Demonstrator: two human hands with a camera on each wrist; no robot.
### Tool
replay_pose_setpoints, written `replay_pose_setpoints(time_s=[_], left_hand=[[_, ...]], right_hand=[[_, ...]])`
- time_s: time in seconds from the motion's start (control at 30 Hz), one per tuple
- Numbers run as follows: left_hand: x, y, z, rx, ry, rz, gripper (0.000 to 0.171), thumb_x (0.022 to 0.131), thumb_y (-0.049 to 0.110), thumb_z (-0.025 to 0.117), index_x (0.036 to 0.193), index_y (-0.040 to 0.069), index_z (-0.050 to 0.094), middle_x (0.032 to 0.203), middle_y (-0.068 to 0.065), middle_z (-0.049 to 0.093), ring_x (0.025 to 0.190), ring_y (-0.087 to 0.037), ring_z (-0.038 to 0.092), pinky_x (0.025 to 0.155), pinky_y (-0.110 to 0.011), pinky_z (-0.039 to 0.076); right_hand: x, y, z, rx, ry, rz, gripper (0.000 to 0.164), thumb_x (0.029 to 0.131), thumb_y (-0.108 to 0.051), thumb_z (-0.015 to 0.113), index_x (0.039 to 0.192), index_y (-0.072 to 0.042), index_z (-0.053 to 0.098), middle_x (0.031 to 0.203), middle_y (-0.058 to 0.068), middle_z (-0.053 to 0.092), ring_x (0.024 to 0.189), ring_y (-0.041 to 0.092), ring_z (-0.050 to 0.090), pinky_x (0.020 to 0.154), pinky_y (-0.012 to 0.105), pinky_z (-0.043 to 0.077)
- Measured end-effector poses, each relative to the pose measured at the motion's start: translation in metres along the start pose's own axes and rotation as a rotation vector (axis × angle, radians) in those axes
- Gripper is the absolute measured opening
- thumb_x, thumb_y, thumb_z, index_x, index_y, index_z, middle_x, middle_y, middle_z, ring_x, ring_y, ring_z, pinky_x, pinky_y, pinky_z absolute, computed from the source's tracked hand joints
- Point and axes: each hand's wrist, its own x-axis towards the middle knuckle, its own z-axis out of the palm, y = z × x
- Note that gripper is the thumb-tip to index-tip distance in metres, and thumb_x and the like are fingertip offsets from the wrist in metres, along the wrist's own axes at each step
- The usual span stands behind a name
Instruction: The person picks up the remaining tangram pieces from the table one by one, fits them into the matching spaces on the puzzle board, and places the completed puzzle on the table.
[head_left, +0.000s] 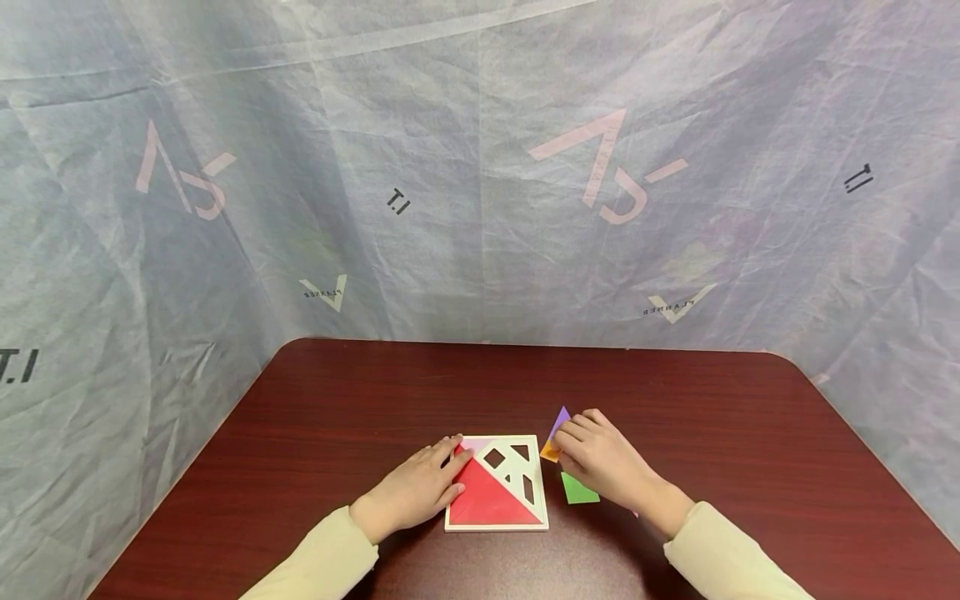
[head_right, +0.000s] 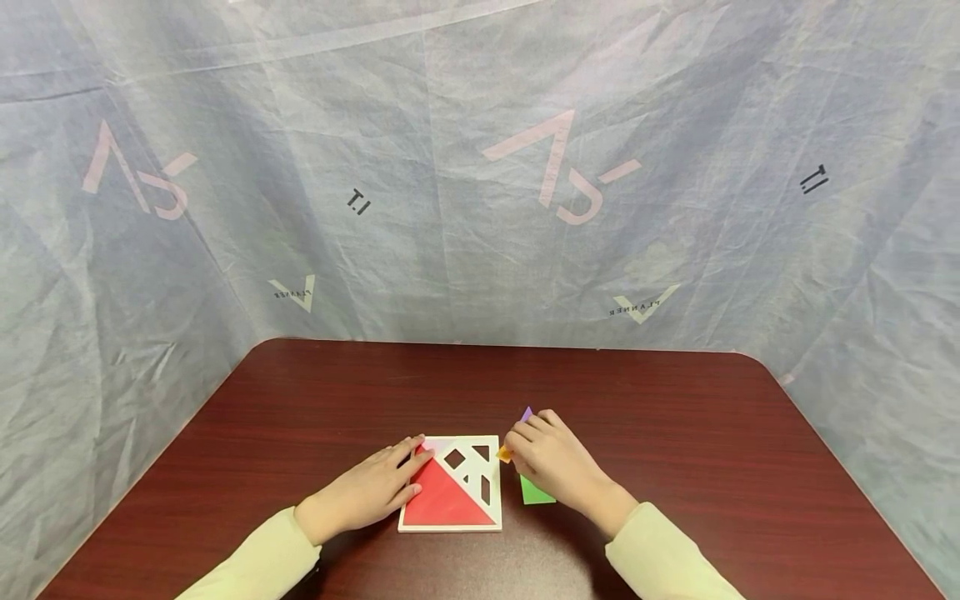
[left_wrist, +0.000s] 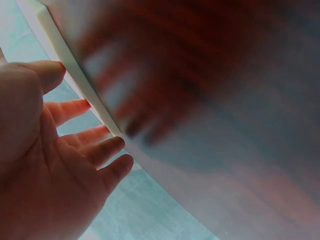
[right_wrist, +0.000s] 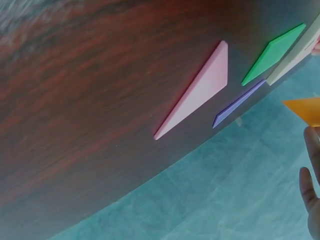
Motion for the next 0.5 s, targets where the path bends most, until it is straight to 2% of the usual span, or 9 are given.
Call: replay_pose_setpoints(time_s=[0.1,0.4,0.5], left_hand=[[0.0,-0.0001,0.0004,0.0,-0.001,-0.001,0.047,0.093,0.03,0.05,0.133,0.007,0.046,0.14,-0.019,0.041,0.126,-0.033,0.044,0.102,-0.043,0.039],[0.0003,-0.0006,0.0012,0.002,-0.003,-0.001,0.047,0.093,0.03,0.05,0.134,0.007,0.046,0.14,-0.019,0.04,0.126,-0.032,0.044,0.101,-0.043,0.039],[0.0001,-0.0002,0.0002,-0.004,-0.006,-0.002,0.047,0.093,0.03,0.049,0.134,0.007,0.046,0.14,-0.019,0.04,0.126,-0.033,0.044,0.101,-0.043,0.04]], right_hand=[[0.001,-0.0019,0.0008,0.016,0.005,-0.006,0.01,0.073,-0.005,0.049,0.075,-0.014,0.053,0.07,-0.006,0.053,0.067,0.011,0.05,0.073,0.029,0.04],[0.0039,-0.0066,0.0019,0.022,-0.009,-0.013,0.019,0.062,-0.003,0.057,0.074,-0.016,0.052,0.074,-0.008,0.054,0.065,0.009,0.051,0.073,0.029,0.04],[0.004,-0.0077,0.0026,0.014,-0.018,-0.017,0.017,0.063,-0.005,0.057,0.075,-0.016,0.052,0.077,-0.008,0.056,0.066,0.009,0.052,0.073,0.028,0.041]])
